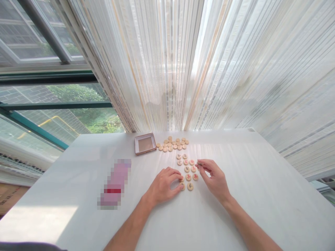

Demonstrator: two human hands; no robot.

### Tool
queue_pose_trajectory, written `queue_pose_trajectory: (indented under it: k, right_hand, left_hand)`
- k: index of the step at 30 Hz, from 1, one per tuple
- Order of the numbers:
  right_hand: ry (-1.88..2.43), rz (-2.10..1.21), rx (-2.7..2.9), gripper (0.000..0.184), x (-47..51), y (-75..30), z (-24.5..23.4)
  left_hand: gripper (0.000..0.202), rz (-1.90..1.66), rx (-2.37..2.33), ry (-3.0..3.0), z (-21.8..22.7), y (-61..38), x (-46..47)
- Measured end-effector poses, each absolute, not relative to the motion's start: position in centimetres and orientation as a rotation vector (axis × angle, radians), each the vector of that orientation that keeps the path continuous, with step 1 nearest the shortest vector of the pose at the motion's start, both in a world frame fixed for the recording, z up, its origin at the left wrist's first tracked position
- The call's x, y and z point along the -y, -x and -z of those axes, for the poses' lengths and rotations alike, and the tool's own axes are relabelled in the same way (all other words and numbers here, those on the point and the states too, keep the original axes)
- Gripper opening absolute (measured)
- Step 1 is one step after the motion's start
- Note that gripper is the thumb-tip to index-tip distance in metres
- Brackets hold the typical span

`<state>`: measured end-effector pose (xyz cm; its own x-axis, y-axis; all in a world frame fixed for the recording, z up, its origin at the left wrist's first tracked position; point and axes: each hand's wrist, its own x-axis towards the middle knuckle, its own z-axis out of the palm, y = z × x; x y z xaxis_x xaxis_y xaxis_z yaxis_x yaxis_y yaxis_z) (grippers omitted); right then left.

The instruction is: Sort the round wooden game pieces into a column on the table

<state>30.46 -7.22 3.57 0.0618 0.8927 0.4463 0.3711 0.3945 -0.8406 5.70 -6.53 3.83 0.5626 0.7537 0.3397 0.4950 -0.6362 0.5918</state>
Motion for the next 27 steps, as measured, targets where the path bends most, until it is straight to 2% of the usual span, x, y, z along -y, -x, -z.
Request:
queue_pose_trajectory:
  k: [13,21,27]
  right_hand:
    - [1.177,-0.603,1.508,0.019,7.3,-30.4,-3.7]
    - [1.107,-0.980,1.480,0.029,8.1,-29.5,-4.3]
    - [1.051,-0.973,1.650,0.033,9.0,-28.8,-4.1]
  left_hand:
    - [0.017,-0.819,-0.993,-2.338,-3.9,-5.6,6.6]
    - [0.013,-0.947,-1.041,-2.235,-3.9,-5.7,6.7]
    - [0.012,-1.020,-1.044,-1.985,-3.9,-6.4,7.3]
